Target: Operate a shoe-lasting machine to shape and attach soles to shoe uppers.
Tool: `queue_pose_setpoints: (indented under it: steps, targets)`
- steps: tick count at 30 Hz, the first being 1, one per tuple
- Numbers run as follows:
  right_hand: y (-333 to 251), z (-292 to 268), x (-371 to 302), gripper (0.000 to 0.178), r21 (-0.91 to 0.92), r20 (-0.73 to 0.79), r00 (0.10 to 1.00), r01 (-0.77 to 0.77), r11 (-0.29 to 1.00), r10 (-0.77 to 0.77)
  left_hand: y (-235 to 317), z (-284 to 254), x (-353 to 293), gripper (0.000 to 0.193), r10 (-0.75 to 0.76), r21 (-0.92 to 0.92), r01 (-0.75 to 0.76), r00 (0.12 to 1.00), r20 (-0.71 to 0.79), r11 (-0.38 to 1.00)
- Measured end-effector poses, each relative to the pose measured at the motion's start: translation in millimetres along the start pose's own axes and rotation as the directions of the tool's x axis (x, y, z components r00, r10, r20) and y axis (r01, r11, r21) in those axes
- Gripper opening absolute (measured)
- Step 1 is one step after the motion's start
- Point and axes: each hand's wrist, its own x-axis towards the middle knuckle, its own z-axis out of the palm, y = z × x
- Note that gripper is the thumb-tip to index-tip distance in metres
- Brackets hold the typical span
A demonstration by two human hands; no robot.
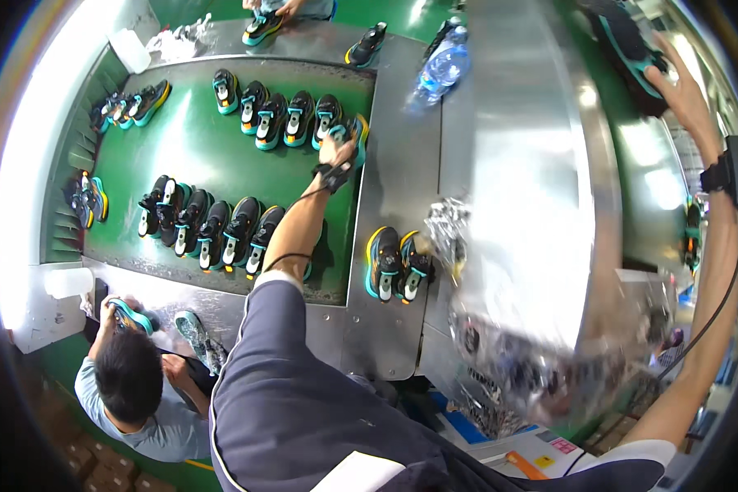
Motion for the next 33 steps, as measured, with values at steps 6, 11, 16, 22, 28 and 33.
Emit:
queue_pose_setpoints:
  steps: [6,11,16,22,28,33]
  targets:
    - [31,36,61,0.061,0.022,0.360,0.910,-0.231,0.973,0.208,-54,45,14,0.051,-0.395,0.275,0.339,0.900,0.186,0.900]
    - [-2,-6,16,0.066,0.130,0.457,0.865,-0.297,0.946,0.208,21,21,-46,0.060,-0.396,0.135,0.373,0.879,0.267,0.918]
    - [-111,-24,-36,0.047,0.385,0.258,0.948,-0.277,0.880,0.185,88,-43,-189,0.035,-0.387,-0.407,0.658,0.725,0.569,0.634]
    - [-114,-109,-158,0.069,0.119,-0.374,0.907,-0.160,0.980,0.194,381,-133,-214,0.047,-0.087,-0.364,0.811,0.448,0.890,0.459]
    - [-223,-167,-353,0.082,0.150,-0.534,0.748,-0.376,0.914,0.395,533,-94,-218,0.084,0.500,-0.899,0.251,0.762,0.412,0.357]
    - [-314,-180,-499,0.069,0.035,-0.695,0.507,-0.685,0.728,0.510,656,-56,-316,0.115,0.678,-0.961,0.014,0.706,0.206,0.277]
